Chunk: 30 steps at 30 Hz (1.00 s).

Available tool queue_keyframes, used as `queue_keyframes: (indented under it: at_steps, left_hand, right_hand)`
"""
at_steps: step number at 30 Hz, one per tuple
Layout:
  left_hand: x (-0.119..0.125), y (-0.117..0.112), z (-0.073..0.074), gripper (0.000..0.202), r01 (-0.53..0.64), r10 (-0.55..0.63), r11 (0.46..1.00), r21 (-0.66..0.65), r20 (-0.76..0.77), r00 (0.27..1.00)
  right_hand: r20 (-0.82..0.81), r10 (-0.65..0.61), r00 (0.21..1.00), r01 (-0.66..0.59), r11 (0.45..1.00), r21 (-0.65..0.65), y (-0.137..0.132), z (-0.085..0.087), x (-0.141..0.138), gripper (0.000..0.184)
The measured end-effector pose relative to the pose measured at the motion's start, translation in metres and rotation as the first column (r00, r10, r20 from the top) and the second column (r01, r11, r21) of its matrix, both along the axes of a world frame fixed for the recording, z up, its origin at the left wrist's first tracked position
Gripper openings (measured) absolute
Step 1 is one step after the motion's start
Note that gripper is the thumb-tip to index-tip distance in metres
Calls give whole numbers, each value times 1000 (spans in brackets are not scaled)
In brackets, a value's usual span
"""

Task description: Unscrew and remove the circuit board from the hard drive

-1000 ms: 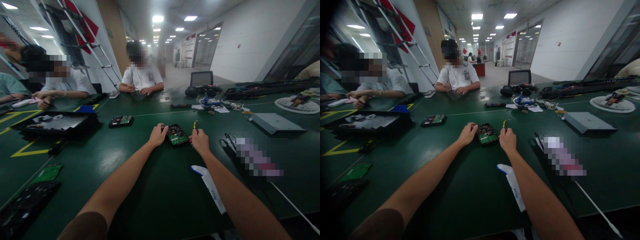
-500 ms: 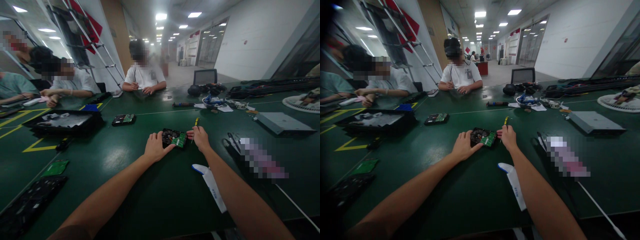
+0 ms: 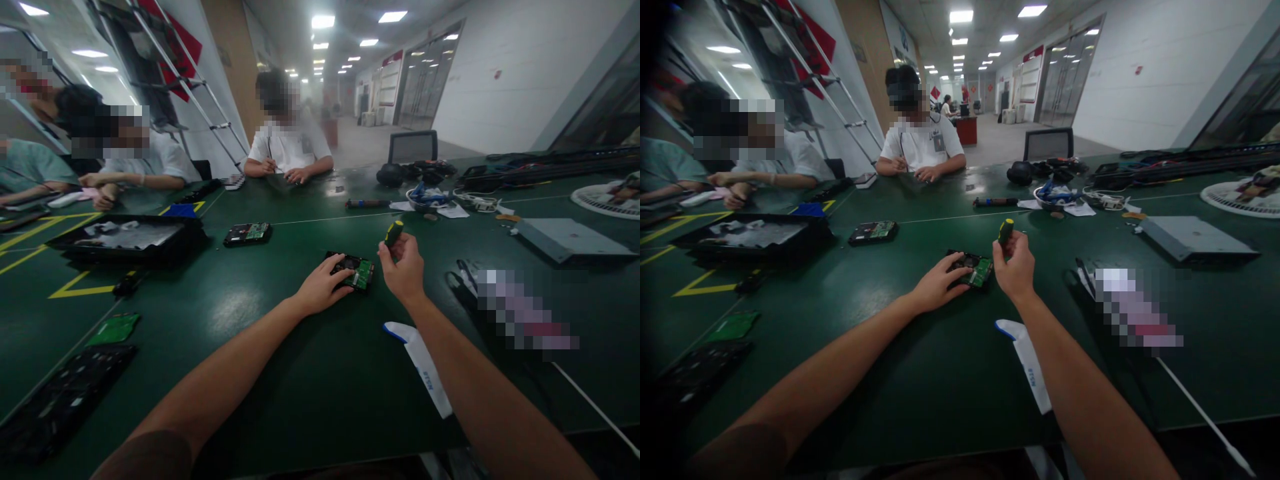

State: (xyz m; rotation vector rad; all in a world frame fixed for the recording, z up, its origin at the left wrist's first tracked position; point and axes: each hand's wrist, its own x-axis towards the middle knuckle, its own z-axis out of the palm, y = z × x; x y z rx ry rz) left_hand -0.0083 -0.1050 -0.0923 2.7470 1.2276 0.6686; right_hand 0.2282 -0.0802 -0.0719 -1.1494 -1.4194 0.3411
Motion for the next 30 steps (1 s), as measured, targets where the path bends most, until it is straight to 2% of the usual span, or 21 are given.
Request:
queue_keyframes:
  at_steps: [4, 6, 13, 22, 30]
  left_hand:
    - [-1, 5, -8, 45, 10, -11, 1000, 27, 14, 1000]
    - [1, 6, -11, 43, 5, -6, 998, 58, 19, 1000]
    - [5, 7, -16, 42, -11, 6, 994, 112, 47, 999]
    - [5, 6, -16, 43, 5, -11, 993, 121, 50, 999]
    - [5, 5, -15, 42, 9, -15, 991, 135, 50, 999]
  right_hand:
    - [48, 118, 992, -121, 990, 69, -10, 7, -7, 71]
    - [85, 142, 986, -150, 983, 102, -11, 8, -8, 77]
    - [144, 149, 978, -173, 970, 171, -9, 7, -8, 72]
    - [229, 167, 959, -206, 966, 157, -9, 3, -7, 72]
    - [207, 184, 961, -217, 965, 147, -9, 2, -7, 71]
